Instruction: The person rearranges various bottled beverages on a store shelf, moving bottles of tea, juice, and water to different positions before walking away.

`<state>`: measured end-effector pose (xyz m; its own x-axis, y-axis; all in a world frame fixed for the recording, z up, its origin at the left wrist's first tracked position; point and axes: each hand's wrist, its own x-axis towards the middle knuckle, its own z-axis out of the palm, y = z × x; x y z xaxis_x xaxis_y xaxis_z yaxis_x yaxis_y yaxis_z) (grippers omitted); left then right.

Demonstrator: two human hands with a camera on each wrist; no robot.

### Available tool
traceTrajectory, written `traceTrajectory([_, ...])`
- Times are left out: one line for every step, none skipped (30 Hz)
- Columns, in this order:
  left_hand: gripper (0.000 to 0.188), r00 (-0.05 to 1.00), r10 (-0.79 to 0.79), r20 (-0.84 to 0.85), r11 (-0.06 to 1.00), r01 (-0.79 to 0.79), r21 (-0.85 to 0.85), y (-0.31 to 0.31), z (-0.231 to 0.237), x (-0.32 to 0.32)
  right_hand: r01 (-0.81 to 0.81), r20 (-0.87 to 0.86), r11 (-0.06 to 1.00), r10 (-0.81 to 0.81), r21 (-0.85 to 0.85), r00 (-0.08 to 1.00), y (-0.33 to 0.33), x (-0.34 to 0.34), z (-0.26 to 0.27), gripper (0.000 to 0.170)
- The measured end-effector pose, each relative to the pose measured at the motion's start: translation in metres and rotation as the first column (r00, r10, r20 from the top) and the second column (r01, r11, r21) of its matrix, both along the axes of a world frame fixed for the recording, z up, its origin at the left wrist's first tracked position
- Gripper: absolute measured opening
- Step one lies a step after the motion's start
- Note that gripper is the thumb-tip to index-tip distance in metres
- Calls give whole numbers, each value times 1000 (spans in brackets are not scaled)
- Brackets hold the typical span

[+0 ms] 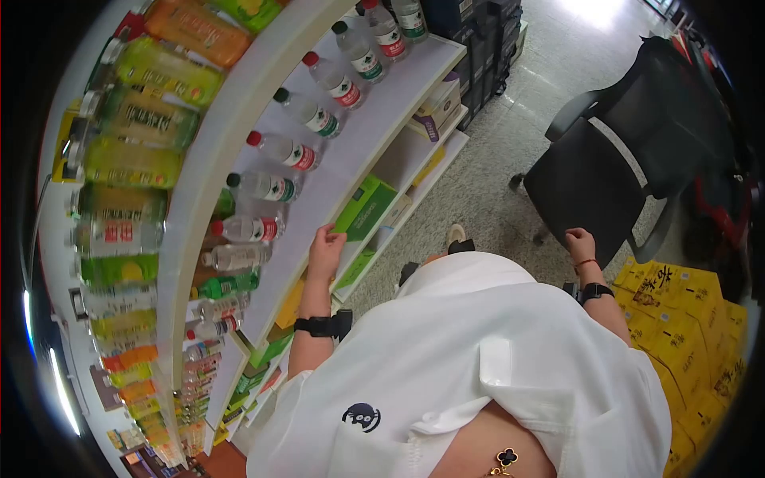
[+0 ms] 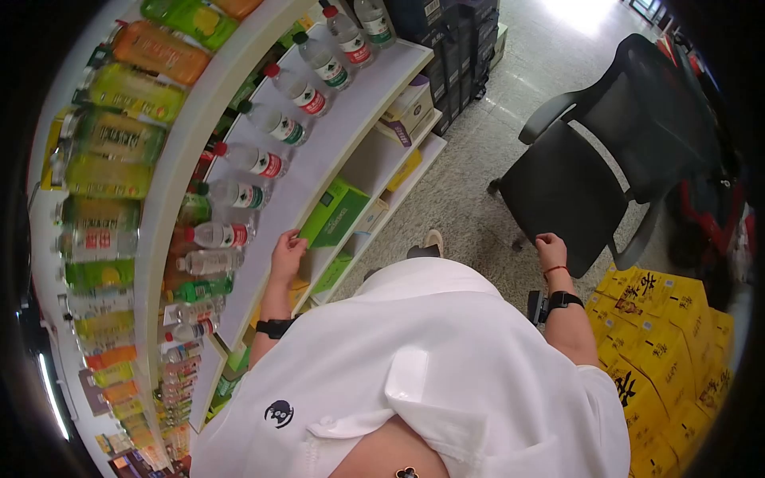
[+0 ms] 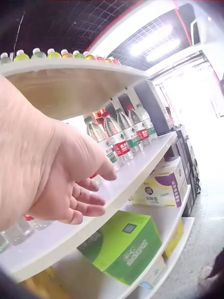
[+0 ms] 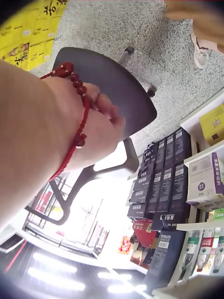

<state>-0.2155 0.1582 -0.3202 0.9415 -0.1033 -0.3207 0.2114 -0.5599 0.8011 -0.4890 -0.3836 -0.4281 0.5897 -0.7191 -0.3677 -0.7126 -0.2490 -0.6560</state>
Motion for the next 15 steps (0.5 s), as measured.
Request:
traceTrajectory([44,1000,-13,-5,1000,13,-3,-10,-10,16,13,-5,1000,-13,-3,1000,-4,12,3,19])
traceTrajectory([43,997,-81,-10,997,81,20,-19,-21,32,6,49,1000,-5,-14,999,-8,22,5,19])
traceTrajectory([42,989,-148,-23,988,149,45,-30,-28,44,-1,96,1000,4,-23,995,-10,29,6,20])
traceTrajectory([39,977,-210,-34,972,213,97,-48,-22,55,10,80,1000,-9,-19,997,-11,35,11,20])
traceTrajectory([39,974,-221,-52,970,225,98,-65,-17,65,47,72,998,-50,45,996,-12,41,17,20])
traceTrajectory([41,970,-227,-83,971,232,54,-81,-13,74,86,64,990,-93,109,994,-13,44,22,20])
traceTrajectory([43,965,-236,-111,971,239,9,-96,-10,84,101,51,989,-107,111,993,-13,44,24,20])
traceTrajectory([43,960,-252,-120,967,254,8,-112,-6,94,108,48,988,-113,107,992,-15,44,26,20])
traceTrajectory([42,950,-289,-118,956,292,5,-127,-2,102,115,44,988,-119,102,992,-18,42,27,20])
traceTrajectory([41,938,-326,-117,945,328,3,-140,-2,107,131,32,986,-135,103,990,-21,37,26,20])
traceTrajectory([41,932,-340,-127,940,343,1,-151,-5,111,161,-2,981,-162,111,987,-23,32,24,20])
traceTrajectory([40,925,-360,-121,932,362,-5,-162,-8,117,191,-32,975,-189,118,982,-28,28,21,20])
traceTrajectory([40,918,-379,-115,925,380,-10,-174,-10,120,205,-37,972,-202,116,979,-35,21,14,20])
traceTrajectory([40,913,-391,-119,920,393,-10,-185,-13,123,222,-50,969,-218,108,975,-43,10,4,20])
traceTrajectory([39,912,-392,-117,920,389,-52,-197,-15,126,239,-63,966,-234,101,970,-50,6,1,20])
